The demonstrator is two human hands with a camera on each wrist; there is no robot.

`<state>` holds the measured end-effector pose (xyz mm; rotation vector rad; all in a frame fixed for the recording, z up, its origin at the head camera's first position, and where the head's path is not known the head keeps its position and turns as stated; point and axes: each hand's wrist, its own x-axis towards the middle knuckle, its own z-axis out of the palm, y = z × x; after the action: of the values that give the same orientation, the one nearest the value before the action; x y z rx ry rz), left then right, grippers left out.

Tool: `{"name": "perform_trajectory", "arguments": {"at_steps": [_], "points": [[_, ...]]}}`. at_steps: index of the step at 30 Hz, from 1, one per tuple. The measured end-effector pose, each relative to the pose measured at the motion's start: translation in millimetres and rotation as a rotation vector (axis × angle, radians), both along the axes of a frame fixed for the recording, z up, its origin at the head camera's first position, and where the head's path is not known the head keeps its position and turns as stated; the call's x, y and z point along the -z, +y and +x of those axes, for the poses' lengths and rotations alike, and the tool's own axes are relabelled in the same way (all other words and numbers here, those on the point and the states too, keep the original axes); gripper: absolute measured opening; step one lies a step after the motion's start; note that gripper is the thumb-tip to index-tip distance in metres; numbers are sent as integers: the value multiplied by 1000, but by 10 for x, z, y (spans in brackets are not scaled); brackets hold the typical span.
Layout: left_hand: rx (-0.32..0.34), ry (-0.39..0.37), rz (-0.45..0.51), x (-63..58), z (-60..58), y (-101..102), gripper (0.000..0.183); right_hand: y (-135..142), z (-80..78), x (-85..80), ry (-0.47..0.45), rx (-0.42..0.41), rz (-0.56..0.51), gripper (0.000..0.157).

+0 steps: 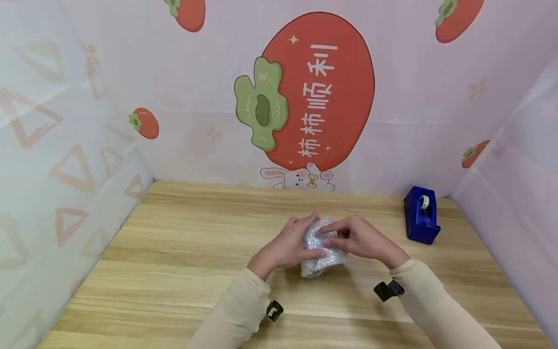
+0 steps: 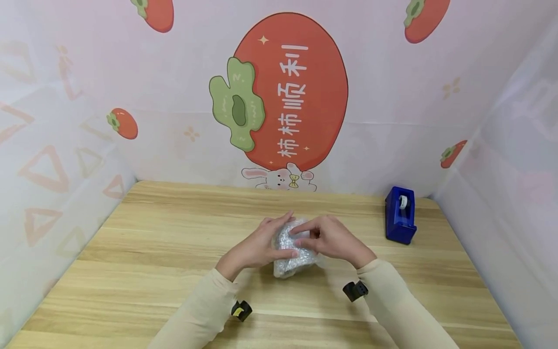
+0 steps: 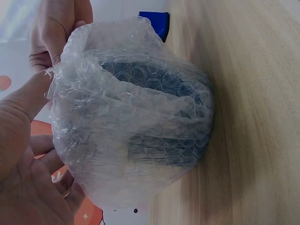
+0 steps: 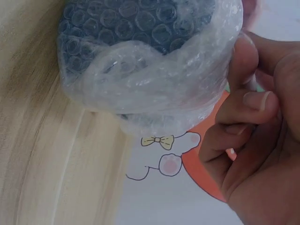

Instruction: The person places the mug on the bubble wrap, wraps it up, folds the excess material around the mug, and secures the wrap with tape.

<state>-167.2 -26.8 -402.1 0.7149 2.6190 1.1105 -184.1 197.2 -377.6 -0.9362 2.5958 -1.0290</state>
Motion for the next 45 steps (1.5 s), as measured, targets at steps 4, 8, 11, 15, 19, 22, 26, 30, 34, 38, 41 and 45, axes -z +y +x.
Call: {"name": "perform_trajectory", "arguments": {"at_steps": [4,8,11,15,19,22,26,30,34,38,41,45], "points": [[-5,-6,6,-22,5,-8,98,-46,-6,-33,33,40,53,25],[2,-8,16,-33,6,-7,97,-61,-10,-36,30,59,60,24],[3,-9,12,-22,2,-4,97,-56,-7,-31,27,53,55,25],[4,-3,11,-5,-1,1,97,-41,-14,-22,14,44,50,37],[3,-6,22,13,-3,2,99,-28,-41,-11,-13,27,30,54],[4,-10,27,26,-2,4,100,-25,-52,2,-37,35,15,55],[5,-8,33,36,-8,3,101,-53,-43,39,-84,118,5,49],[4,-7,48,37,-16,2,101,-99,-24,74,-117,212,-17,45],[1,3,48,39,-19,10,102,-122,2,102,-99,268,-34,43],[-1,20,48,43,-14,14,102,-143,25,124,-65,306,-40,43],[-1,29,50,43,-7,19,102,-165,37,130,-46,344,-36,43],[-9,37,43,49,5,28,101,-202,43,137,-13,403,-1,46]]}}
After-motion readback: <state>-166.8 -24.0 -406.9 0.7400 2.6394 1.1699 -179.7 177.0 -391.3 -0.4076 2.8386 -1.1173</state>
